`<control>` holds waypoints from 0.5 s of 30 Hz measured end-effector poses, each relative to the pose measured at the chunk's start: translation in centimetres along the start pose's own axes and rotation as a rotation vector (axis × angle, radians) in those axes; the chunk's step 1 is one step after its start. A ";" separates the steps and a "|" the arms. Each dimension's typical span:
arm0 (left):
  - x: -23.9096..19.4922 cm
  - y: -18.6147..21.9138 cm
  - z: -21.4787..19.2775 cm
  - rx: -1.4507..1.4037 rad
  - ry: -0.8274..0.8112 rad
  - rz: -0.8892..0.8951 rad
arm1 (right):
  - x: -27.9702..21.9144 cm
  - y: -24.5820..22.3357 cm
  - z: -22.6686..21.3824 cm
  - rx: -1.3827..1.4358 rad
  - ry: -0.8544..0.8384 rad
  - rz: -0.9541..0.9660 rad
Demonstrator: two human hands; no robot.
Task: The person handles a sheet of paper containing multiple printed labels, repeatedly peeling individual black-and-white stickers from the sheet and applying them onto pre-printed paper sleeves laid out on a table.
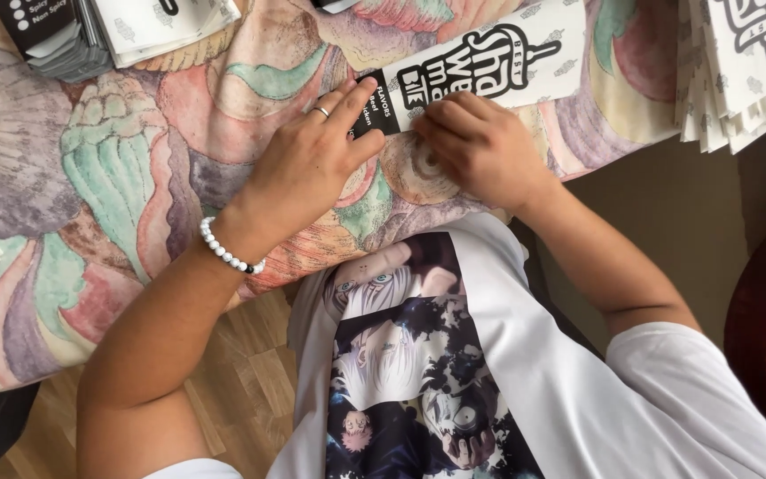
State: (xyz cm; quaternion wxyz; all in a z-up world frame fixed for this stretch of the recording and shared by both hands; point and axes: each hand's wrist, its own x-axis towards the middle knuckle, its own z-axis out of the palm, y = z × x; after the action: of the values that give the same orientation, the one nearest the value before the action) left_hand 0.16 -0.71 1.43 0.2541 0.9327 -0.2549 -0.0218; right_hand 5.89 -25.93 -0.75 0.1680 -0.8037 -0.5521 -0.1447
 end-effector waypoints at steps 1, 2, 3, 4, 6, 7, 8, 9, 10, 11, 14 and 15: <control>-0.1 0.0 0.0 0.001 0.000 -0.003 | -0.1 0.1 0.0 0.002 0.000 -0.002; -0.3 0.0 -0.1 0.101 0.005 0.046 | -0.2 0.2 0.0 -0.006 -0.012 -0.011; -0.2 0.0 0.0 0.200 0.012 0.100 | -0.4 0.3 -0.1 -0.019 -0.026 -0.018; -0.2 -0.2 0.1 0.199 0.014 0.102 | -1.0 0.8 -0.5 -0.022 -0.027 -0.018; 0.0 -0.3 0.7 0.170 -0.018 0.054 | -2.6 1.7 -1.3 -0.118 -0.007 -0.011; -0.1 -0.4 0.9 0.164 -0.015 0.054 | -3.5 2.2 -1.9 -0.119 -0.013 -0.013; -0.1 -0.4 1.0 0.233 0.010 0.079 | -4.4 2.7 -2.6 -0.142 -0.037 0.034; -0.2 -0.5 1.1 0.305 0.035 0.101 | -5.2 3.2 -3.2 -0.163 -0.057 0.079; -0.2 -0.4 1.1 0.304 0.039 0.098 | -5.8 3.5 -3.3 -0.164 -0.059 0.075; -0.2 -0.4 1.2 0.344 0.064 0.115 | -6.5 3.8 -3.4 -0.174 -0.047 0.106; -0.2 -0.3 1.2 0.380 0.079 0.123 | -6.8 3.7 -3.8 -0.189 -0.027 0.126; -0.1 -0.3 1.1 0.377 0.069 0.112 | -6.6 3.5 -3.9 -0.192 -0.019 0.112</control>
State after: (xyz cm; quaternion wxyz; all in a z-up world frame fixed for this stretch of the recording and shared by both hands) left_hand 0.03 -0.93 0.26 0.0841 0.9484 -0.2970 0.0726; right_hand 6.74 -34.31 -0.32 0.0929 -0.8471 -0.4915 -0.1798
